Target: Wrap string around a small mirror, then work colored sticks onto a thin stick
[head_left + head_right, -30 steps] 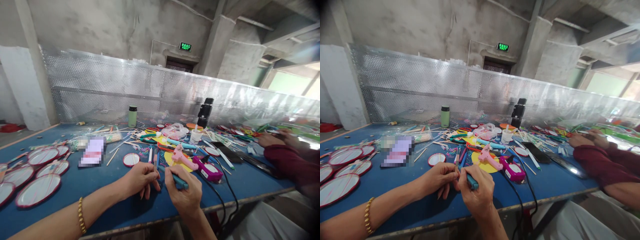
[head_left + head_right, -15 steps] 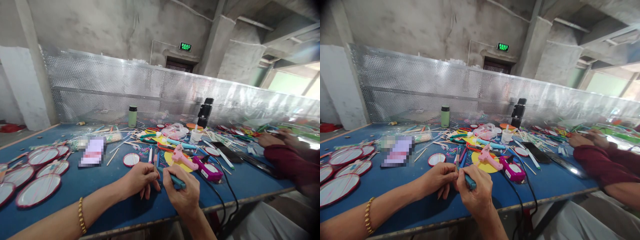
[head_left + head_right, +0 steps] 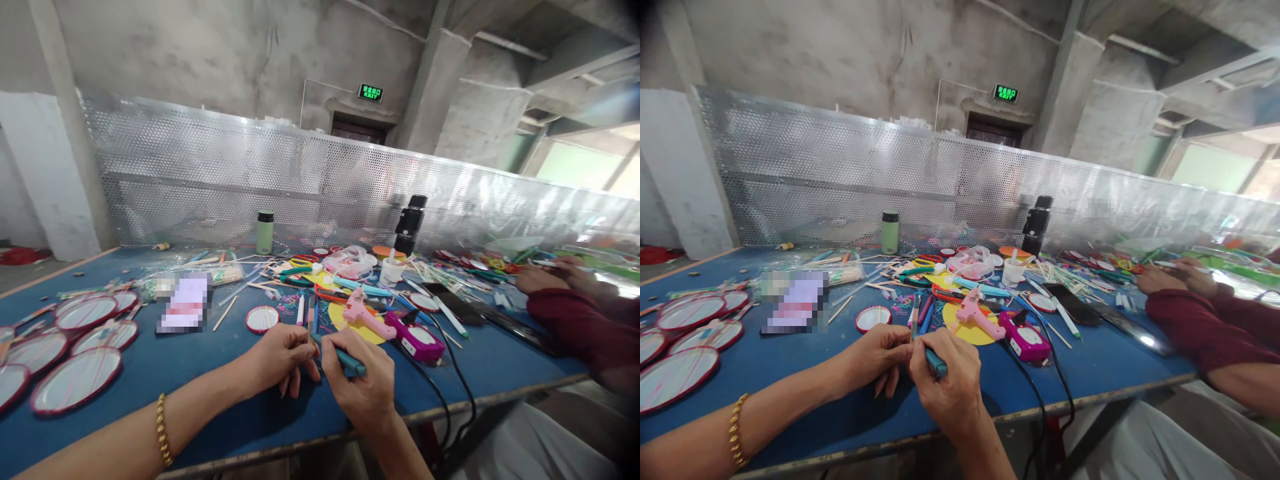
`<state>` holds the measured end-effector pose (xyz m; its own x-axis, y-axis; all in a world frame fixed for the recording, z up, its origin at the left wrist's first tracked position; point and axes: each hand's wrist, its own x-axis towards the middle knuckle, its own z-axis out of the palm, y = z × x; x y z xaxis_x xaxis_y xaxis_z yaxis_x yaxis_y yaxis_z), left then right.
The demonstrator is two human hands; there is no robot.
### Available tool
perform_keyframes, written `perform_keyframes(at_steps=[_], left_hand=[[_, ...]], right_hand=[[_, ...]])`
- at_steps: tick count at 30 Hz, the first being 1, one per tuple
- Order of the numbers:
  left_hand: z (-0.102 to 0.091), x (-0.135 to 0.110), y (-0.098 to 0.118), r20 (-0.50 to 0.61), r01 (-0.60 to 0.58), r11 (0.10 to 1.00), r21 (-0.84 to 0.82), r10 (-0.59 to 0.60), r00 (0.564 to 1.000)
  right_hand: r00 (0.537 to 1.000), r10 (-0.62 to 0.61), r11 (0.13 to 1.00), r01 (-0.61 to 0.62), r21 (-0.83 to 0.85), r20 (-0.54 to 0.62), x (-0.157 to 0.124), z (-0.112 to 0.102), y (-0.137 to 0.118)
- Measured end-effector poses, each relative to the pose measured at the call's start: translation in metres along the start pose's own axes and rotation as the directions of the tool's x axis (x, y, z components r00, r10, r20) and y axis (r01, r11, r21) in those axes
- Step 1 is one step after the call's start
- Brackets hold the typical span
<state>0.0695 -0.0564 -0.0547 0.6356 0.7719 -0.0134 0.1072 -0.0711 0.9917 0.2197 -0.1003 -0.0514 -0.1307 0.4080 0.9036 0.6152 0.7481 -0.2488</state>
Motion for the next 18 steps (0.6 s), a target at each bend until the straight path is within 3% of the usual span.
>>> perform_keyframes(at_steps=[18], left_hand=[[-0.0006, -0.0001, 0.0001, -0.003, 0.005, 1.000, 0.006, -0.005, 1.000]], right_hand=[[1.000, 0.002, 1.000, -0.002, -0.002, -0.029, 0.0003, 0.0012, -0.0011]])
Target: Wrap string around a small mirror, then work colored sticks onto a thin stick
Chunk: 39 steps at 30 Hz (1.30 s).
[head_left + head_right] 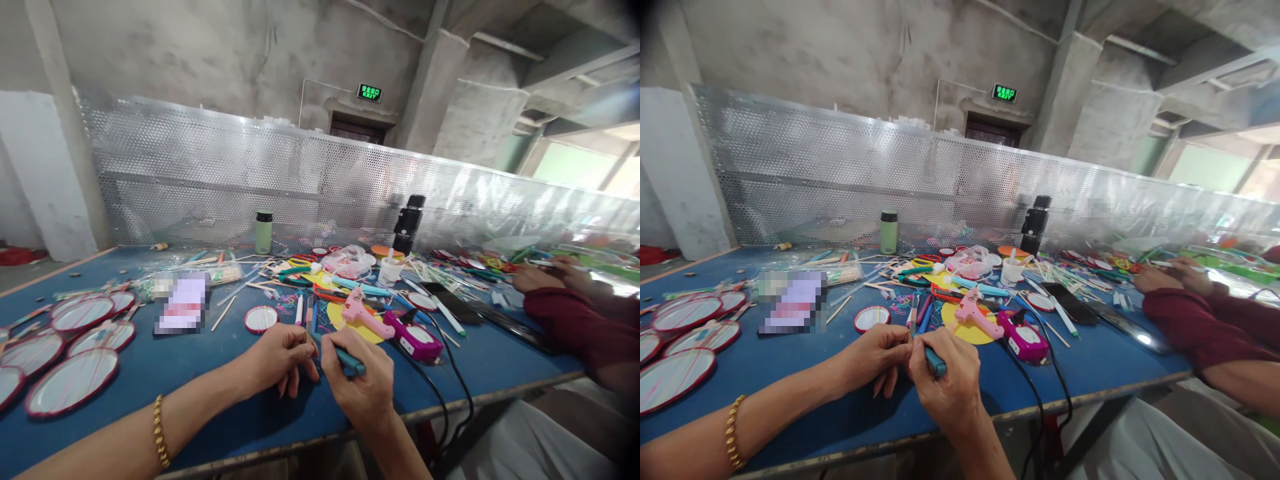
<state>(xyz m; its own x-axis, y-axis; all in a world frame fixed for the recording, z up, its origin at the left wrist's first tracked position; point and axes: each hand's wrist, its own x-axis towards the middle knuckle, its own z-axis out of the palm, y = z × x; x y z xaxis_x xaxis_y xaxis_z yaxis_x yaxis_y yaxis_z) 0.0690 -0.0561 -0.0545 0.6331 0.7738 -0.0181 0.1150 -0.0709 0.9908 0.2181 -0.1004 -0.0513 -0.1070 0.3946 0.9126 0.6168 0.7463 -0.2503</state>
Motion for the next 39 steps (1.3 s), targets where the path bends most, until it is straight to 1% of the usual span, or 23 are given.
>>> perform_keyframes(at_steps=[6, 13, 27, 33, 39], left_hand=[[0.0004, -0.0006, 0.0020, 0.001, 0.003, 1.000, 0.002, -0.003, 1.000], [0.0012, -0.0007, 0.0025, -0.005, 0.003, 1.000, -0.006, -0.003, 1.000], [0.0005, 0.0011, 0.0013, 0.002, 0.001, 1.000, 0.005, -0.002, 1.000], [0.0009, -0.0005, 0.0015, 0.000, -0.004, 1.000, -0.003, 0.004, 1.000], [0.0001, -0.0007, 0.0026, 0.008, 0.007, 1.000, -0.010, -0.007, 1.000]], right_hand=[[1.000, -0.008, 1.000, 0.008, 0.009, -0.015, -0.0002, -0.0005, 0.0006], [1.000, 0.011, 1.000, -0.011, -0.004, -0.005, -0.0014, -0.0002, 0.0015], [1.000, 0.002, 1.000, -0.002, 0.020, -0.006, -0.0015, -0.0003, 0.0020], [1.000, -0.006, 1.000, 0.006, 0.005, -0.006, -0.0008, 0.0002, 0.0023], [0.999, 0.000, 1.000, 0.000, 0.010, -0.052, -0.0020, -0.0002, 0.0032]])
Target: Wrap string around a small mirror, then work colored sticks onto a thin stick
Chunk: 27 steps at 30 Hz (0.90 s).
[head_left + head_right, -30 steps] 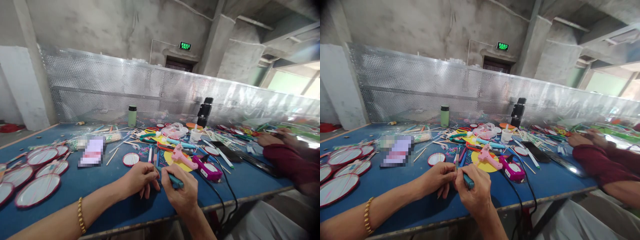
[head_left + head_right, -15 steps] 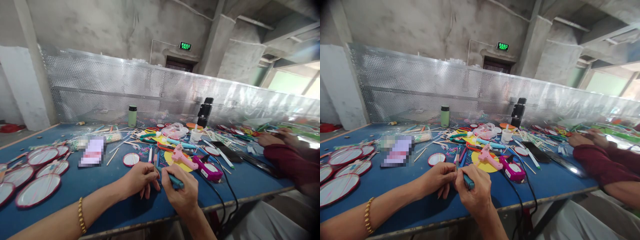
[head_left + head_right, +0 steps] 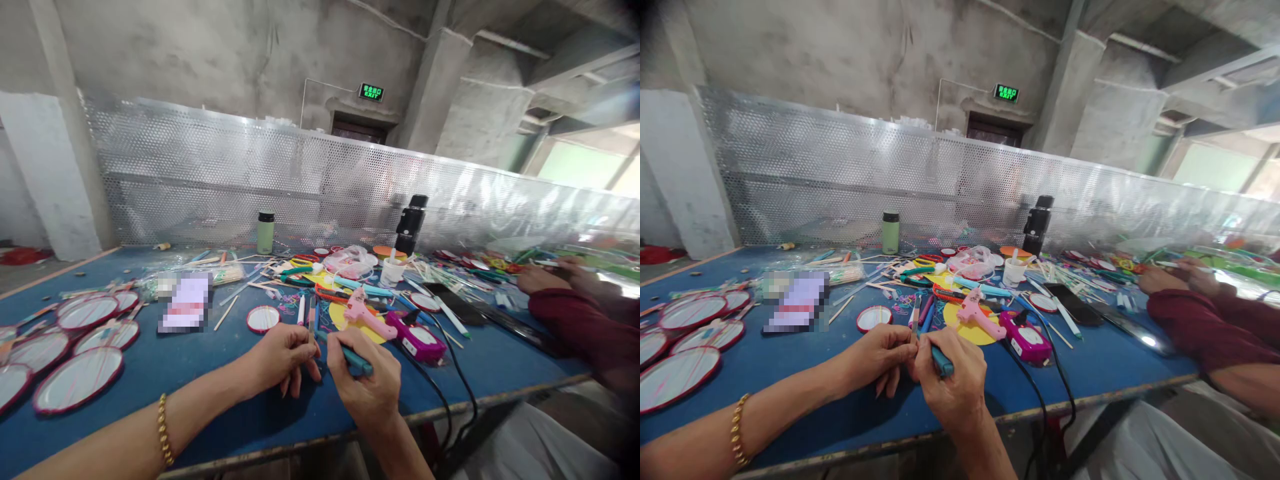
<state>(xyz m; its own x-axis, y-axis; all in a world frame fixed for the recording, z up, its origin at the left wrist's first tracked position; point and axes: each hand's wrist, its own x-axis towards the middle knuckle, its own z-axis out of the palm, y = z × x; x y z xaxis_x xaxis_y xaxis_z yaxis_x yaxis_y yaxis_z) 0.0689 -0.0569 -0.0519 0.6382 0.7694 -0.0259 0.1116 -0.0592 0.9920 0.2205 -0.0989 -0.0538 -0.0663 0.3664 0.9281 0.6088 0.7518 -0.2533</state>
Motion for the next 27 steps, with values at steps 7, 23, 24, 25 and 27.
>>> perform_keyframes(at_steps=[7, 23, 24, 25, 27], left_hand=[[0.0006, -0.0003, 0.0001, -0.001, -0.002, 1.000, 0.002, 0.002, 1.000], [0.0009, -0.0006, 0.0010, -0.006, 0.003, 1.000, 0.010, -0.003, 1.000], [0.0010, -0.0005, 0.0010, -0.005, 0.005, 1.000, 0.007, -0.005, 1.000], [0.0011, -0.0003, 0.0010, -0.005, 0.003, 1.000, 0.004, -0.003, 1.000], [0.0011, -0.0001, 0.0011, -0.003, 0.000, 1.000, -0.002, 0.000, 1.000]], right_hand=[[1.000, 0.001, 1.000, -0.001, 0.002, 0.025, 0.0005, -0.0001, 0.0001], [1.000, -0.005, 1.000, 0.005, 0.002, 0.020, 0.0001, 0.0004, 0.0008], [1.000, -0.006, 1.000, 0.006, 0.003, 0.021, 0.0000, 0.0004, 0.0007], [1.000, -0.008, 1.000, 0.008, 0.003, 0.022, 0.0000, 0.0003, 0.0006], [1.000, -0.010, 1.000, 0.010, -0.003, 0.022, 0.0002, 0.0002, 0.0002]])
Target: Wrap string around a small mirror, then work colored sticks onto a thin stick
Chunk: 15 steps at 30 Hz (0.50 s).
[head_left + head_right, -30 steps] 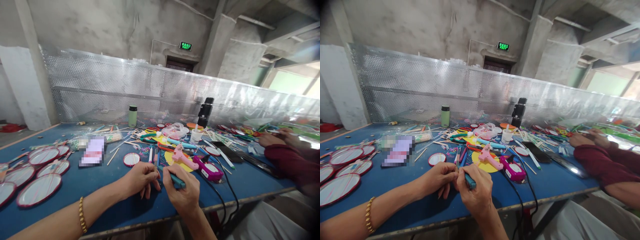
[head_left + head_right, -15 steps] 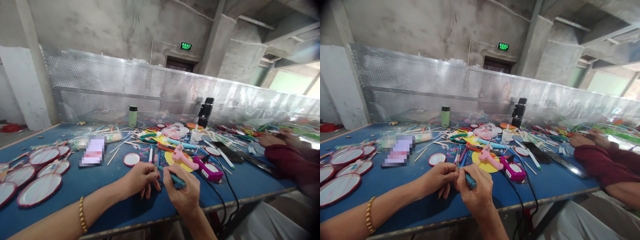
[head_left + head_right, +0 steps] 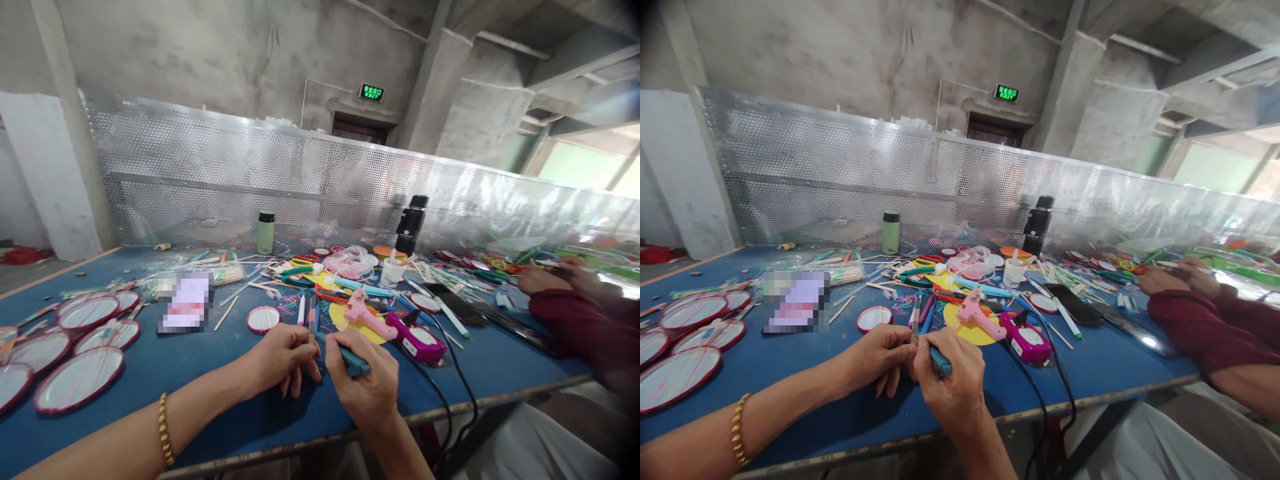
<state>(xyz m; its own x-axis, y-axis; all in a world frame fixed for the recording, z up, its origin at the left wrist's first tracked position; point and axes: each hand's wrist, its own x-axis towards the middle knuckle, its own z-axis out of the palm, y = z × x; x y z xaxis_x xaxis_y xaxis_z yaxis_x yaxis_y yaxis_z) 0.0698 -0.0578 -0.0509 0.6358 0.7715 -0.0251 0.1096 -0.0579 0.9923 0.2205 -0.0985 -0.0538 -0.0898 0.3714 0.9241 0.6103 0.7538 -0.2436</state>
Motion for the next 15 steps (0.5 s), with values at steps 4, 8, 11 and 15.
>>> perform_keyframes(at_steps=[4, 8, 11, 15], left_hand=[[-0.0006, -0.0001, 0.0002, 0.000, 0.001, 1.000, 0.004, -0.001, 1.000], [-0.0009, 0.0004, -0.0004, 0.005, 0.000, 1.000, -0.001, 0.000, 1.000], [-0.0006, 0.0013, -0.0017, 0.001, 0.001, 1.000, 0.001, -0.001, 1.000], [-0.0012, 0.0018, -0.0036, 0.006, -0.008, 1.000, -0.005, 0.008, 1.000]], right_hand=[[1.000, 0.001, 1.000, -0.001, -0.006, 0.000, 0.0009, 0.0002, -0.0005], [1.000, -0.002, 1.000, 0.002, -0.007, 0.009, 0.0008, 0.0004, -0.0002], [1.000, -0.002, 1.000, 0.002, -0.008, -0.005, -0.0001, 0.0003, 0.0005], [1.000, -0.001, 1.000, 0.001, -0.017, 0.001, -0.0006, -0.0007, 0.0008]])
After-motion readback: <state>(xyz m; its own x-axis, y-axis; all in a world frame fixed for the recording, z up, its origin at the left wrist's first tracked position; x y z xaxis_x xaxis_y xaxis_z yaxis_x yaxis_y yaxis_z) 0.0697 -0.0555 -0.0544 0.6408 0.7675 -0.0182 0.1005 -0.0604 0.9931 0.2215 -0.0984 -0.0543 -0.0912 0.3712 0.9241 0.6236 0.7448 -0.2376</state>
